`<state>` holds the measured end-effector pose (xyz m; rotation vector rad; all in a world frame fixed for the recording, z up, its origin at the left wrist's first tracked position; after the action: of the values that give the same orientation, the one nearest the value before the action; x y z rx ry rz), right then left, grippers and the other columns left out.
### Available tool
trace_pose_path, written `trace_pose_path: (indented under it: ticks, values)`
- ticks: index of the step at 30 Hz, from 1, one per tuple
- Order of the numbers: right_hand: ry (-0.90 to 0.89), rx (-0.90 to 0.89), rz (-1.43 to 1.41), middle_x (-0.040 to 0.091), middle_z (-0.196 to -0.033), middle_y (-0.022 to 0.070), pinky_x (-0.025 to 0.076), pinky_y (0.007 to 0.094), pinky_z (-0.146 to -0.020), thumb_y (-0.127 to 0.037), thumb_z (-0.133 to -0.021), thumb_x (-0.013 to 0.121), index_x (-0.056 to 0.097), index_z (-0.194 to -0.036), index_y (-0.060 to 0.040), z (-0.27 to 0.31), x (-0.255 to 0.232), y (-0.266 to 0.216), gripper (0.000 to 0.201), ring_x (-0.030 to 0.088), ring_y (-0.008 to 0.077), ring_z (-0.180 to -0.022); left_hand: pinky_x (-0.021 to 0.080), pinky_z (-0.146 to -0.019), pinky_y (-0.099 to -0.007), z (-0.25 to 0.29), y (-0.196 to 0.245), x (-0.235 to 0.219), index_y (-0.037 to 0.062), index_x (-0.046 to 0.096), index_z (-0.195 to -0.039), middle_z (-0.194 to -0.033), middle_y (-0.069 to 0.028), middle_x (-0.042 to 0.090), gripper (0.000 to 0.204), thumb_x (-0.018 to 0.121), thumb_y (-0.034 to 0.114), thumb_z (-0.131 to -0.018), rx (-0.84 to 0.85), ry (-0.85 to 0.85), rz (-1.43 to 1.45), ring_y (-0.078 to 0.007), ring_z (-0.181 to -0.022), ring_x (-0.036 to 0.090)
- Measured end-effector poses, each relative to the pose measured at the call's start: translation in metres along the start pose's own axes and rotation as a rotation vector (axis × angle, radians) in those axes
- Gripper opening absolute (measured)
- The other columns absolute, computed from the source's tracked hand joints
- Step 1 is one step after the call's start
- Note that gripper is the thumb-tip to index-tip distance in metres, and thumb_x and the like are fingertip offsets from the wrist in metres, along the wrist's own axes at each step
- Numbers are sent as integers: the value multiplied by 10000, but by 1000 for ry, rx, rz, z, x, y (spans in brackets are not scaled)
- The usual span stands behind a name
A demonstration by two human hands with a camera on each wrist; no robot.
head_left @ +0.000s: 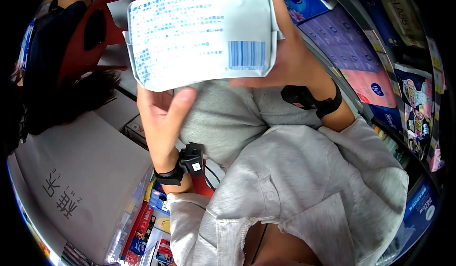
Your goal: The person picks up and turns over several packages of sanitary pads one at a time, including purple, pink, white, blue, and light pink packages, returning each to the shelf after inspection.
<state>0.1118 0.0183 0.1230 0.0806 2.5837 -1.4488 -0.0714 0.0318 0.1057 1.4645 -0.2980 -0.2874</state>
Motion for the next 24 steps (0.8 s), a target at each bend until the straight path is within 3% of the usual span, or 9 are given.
trace_pose_path:
  ticks: [1, 2, 3, 5, 6, 8, 12, 19, 24]
  values:
    - [-12, -10, 3, 372, -1243, 151, 312, 327, -945, -277, -617, 774, 221, -1294, 14, 1, -3, -1, 921, 403, 220, -1130, 301, -978, -324, -1, -3, 0, -18, 296, -1273, -1217, -133, 440, 779, 743, 108, -648, -92, 49, 3, -200, -1129, 432]
    - [-24, -19, 6, 393, -1218, 140, 324, 312, -932, -286, -656, 752, 260, -1276, 11, 2, -5, -2, 845, 415, 204, -1108, 301, -978, -324, 1, -4, -2, -18, 296, -1273, -1217, -133, 440, 779, 743, 108, -648, -92, 50, 4, -200, -1129, 432]
    - [-41, -38, 48, 419, -1218, 117, 388, 361, -934, -209, -569, 805, 263, -1297, -62, 8, -5, -7, 919, 444, 248, -1127, 314, -970, -326, 3, -6, -4, -9, 264, -1292, -1234, -133, 418, 884, 781, 141, -590, -102, 18, -133, -203, -1129, 432]
    - [-133, 12, -14, 431, -1210, 113, 395, 352, -928, -206, -574, 807, 267, -1290, -59, 6, -4, -7, 909, 445, 234, -1129, 350, -944, -331, 3, -3, -3, 9, 186, -1331, -1260, -131, 368, 1124, 849, 197, -444, -88, -39, -461, -214, -1120, 436]
    - [-223, 63, -75, 442, -1203, 110, 402, 343, -922, -204, -578, 810, 271, -1283, -56, 7, 0, -5, 899, 447, 220, -1131, 350, -944, -331, 1, -2, 1, 9, 186, -1331, -1260, -131, 368, 1124, 849, 197, -444, -90, -41, -461, -214, -1120, 436]
    - [-223, 23, -82, 468, -1177, 117, 423, 345, -896, -219, -563, 818, 275, -1276, -60, 5, 5, -7, 910, 483, 241, -1095, 365, -931, -334, -6, 10, 17, 6, 178, -1335, -1239, -126, 369, 1137, 850, 200, -438, 102, -107, -143, -219, -1111, 441]
    - [-170, 14, -26, 516, -1122, 124, 447, 347, -859, -238, -535, 833, 286, -1246, -71, 9, 7, -2, 913, 529, 265, -1040, 380, -905, -323, -2, 6, 11, 8, 260, -1255, -1185, -119, 416, 1033, 860, 207, -439, 89, -75, -331, -213, -1078, 469]
    - [-138, 121, 19, 576, -998, 108, 480, 322, -791, -247, -520, 845, 330, -1151, -67, 16, 6, 6, 834, 586, 234, -939, 407, -857, -297, -1, 3, 6, 8, 315, -1183, -1082, -99, 496, 915, 857, 246, -485, 116, -11, -203, -193, -997, 526]
    - [-139, 103, 3, 578, -976, 104, 477, 315, -789, -229, -531, 837, 337, -1151, -71, 16, 7, 7, 813, 584, 227, -934, 382, -894, -304, -2, 6, 6, 7, 336, -1163, -1109, -106, 498, 853, 841, 262, -524, 258, -64, -341, -186, -1042, 504]
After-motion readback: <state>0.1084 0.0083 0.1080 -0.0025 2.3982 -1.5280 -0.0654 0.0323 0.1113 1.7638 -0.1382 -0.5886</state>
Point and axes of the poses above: each hand's wrist, its own z-axis away from the middle knuckle, its own x-axis out of the palm, y = z × x, the point moved 7 cm from there along -z, towards the middle knuckle
